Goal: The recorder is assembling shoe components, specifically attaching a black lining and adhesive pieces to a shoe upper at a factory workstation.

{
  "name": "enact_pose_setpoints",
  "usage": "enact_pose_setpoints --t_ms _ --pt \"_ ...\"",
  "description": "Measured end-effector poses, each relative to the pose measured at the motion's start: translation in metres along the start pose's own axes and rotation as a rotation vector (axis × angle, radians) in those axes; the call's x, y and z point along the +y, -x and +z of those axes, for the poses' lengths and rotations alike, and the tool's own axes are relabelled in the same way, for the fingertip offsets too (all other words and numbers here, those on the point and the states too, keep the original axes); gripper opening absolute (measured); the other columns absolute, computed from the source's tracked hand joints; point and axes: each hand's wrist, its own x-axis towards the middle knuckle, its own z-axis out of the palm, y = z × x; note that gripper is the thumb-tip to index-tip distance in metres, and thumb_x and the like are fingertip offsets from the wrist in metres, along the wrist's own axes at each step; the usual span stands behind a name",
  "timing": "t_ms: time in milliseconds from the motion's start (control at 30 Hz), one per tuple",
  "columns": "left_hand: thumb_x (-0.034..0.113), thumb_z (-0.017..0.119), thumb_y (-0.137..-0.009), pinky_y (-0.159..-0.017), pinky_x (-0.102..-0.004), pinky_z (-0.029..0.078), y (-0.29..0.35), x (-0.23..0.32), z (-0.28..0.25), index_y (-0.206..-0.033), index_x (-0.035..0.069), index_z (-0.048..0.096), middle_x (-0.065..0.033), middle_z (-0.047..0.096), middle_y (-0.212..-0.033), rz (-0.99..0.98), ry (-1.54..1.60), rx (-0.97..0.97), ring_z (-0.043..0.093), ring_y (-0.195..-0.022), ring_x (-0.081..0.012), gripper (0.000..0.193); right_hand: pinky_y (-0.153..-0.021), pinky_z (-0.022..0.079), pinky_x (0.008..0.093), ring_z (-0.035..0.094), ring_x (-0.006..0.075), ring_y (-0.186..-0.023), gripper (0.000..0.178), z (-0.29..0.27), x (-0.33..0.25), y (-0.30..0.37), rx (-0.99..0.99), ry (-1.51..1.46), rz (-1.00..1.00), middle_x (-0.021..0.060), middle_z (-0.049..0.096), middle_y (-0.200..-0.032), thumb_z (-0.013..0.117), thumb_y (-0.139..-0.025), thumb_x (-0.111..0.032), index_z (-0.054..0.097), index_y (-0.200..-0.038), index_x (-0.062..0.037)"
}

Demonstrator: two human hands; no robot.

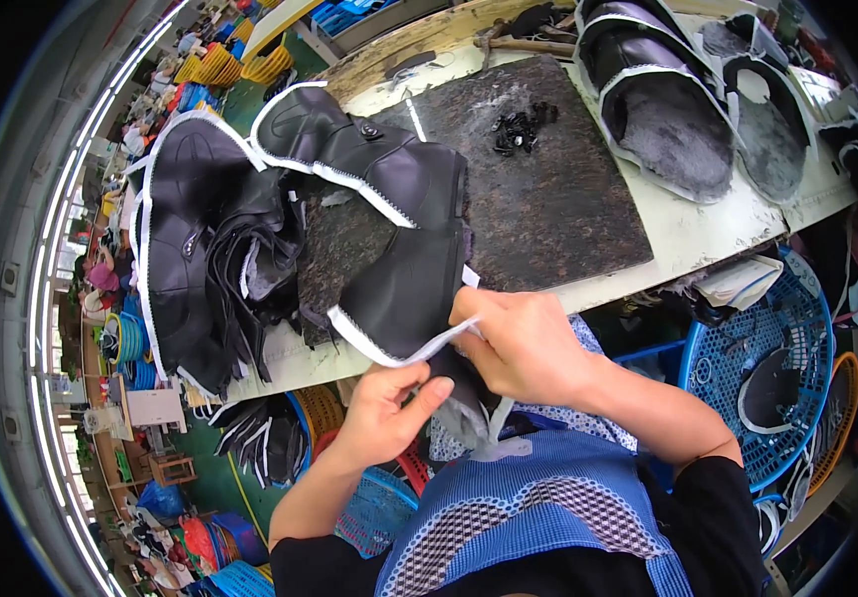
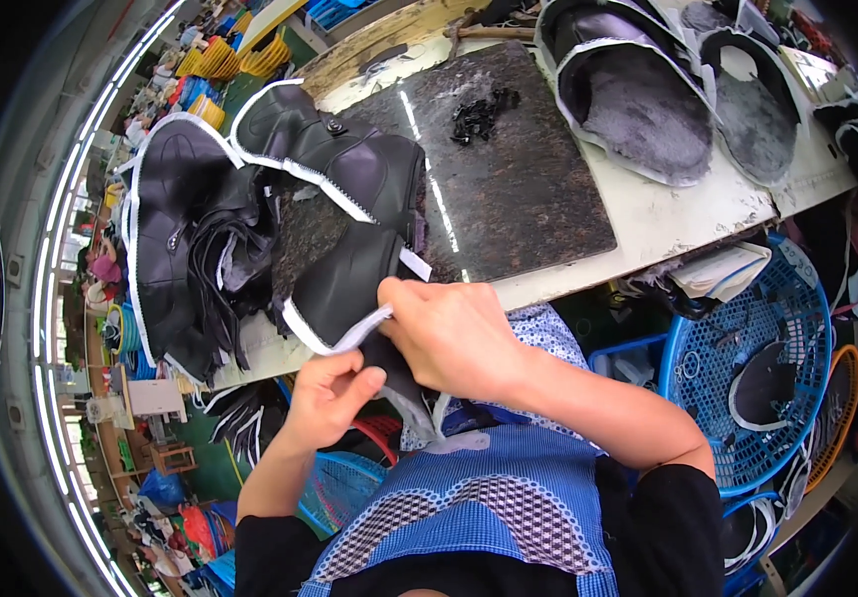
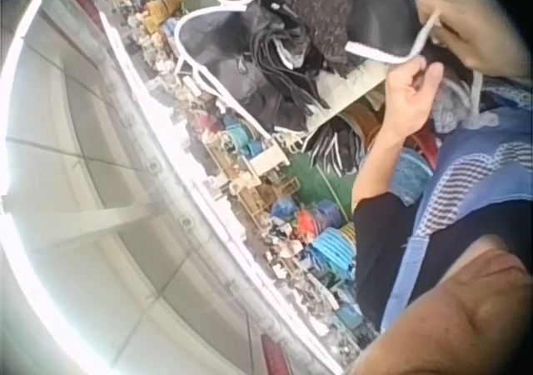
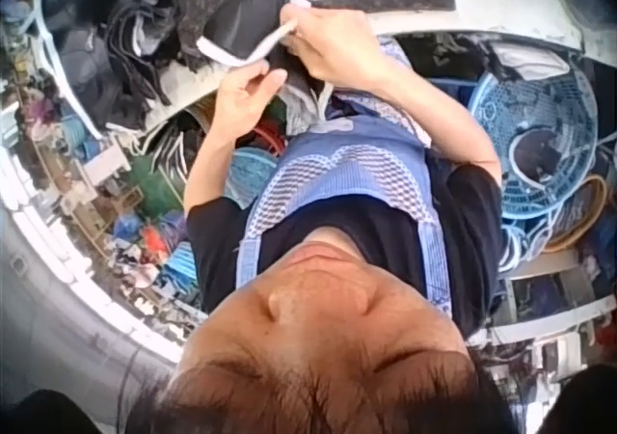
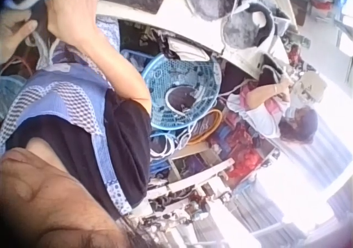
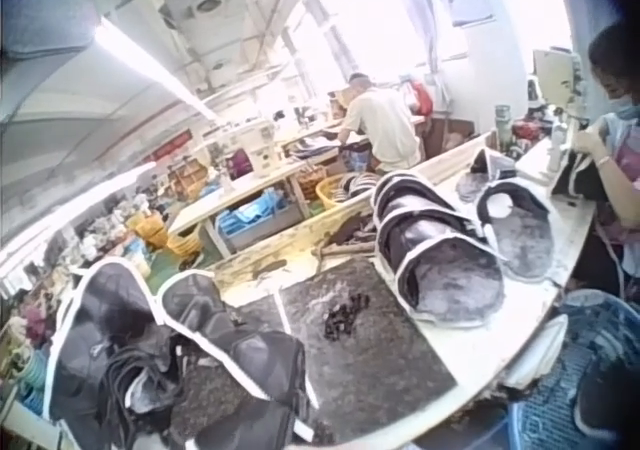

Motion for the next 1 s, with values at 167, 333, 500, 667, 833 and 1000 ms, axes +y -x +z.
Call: enact_pose_setpoints --t_ms 167,333,500,667,833,1000 --pt "-0.007 0.060 -0.087 -0.087 -0.0282 0.047 0.002 -0.008 0.009 -0.107 -0.004 0.061 -0.0071 0.062 -0.106 0.116 0.120 0.027 0.059 -0.099 -0.0147 0.020 -0.055 0.045 0.0384 0.059 0.0295 -0.067 0.017 -0.005 0.004 -0.004 0.050 0.066 -0.093 0.0095 0.059 -0.071 0.069 -0.074 -0.004 0.053 -0.082 -0.0056" --pt "-0.007 0.057 -0.088 -0.085 -0.0276 0.048 0.012 -0.012 0.004 -0.111 -0.005 0.059 -0.0091 0.062 -0.107 0.119 0.143 0.044 0.060 -0.098 -0.0148 0.023 -0.054 0.045 0.0367 0.055 0.0277 -0.067 0.019 -0.007 0.002 -0.014 0.064 0.088 -0.143 0.0076 0.058 -0.070 0.070 -0.072 -0.003 0.052 -0.079 -0.0058" --pt "-0.010 0.053 -0.088 -0.085 -0.0275 0.050 0.014 -0.009 0.002 -0.115 -0.008 0.056 -0.0133 0.062 -0.112 0.172 0.207 0.024 0.060 -0.103 -0.0170 0.027 -0.055 0.046 0.0374 0.056 0.0277 -0.067 0.020 -0.011 0.001 -0.023 0.056 0.127 -0.183 0.0077 0.058 -0.070 0.070 -0.071 -0.002 0.053 -0.079 -0.0057" --pt "-0.009 0.056 -0.084 -0.093 -0.0336 0.047 0.012 -0.008 0.000 -0.113 -0.008 0.058 -0.0161 0.062 -0.114 0.238 0.112 -0.007 0.060 -0.107 -0.0221 0.030 -0.060 0.048 0.0384 0.059 0.0282 -0.072 0.014 -0.029 0.015 -0.043 0.098 0.248 -0.010 0.0097 0.058 -0.075 0.067 -0.076 -0.004 0.054 -0.081 -0.0045" --pt "-0.001 0.067 -0.074 -0.101 -0.0390 0.043 0.002 -0.038 -0.011 -0.122 -0.007 0.056 -0.0206 0.058 -0.125 0.131 0.528 0.069 0.058 -0.115 -0.0281 0.050 -0.082 0.047 0.0321 0.062 0.0210 -0.093 0.017 -0.026 0.048 -0.054 -0.138 -0.355 0.036 0.0086 0.060 -0.098 0.070 -0.082 -0.010 0.055 -0.089 -0.0055" --pt "0.022 0.062 -0.084 -0.106 -0.0393 0.041 0.004 -0.038 0.001 -0.143 -0.005 0.029 -0.0185 0.044 -0.139 0.192 0.496 0.100 0.052 -0.122 -0.0278 0.073 -0.086 0.041 0.0316 0.050 0.0146 -0.093 0.039 -0.003 0.047 -0.044 -0.250 -0.645 0.083 0.0053 0.054 -0.098 0.078 -0.079 -0.019 0.055 -0.105 -0.0021"
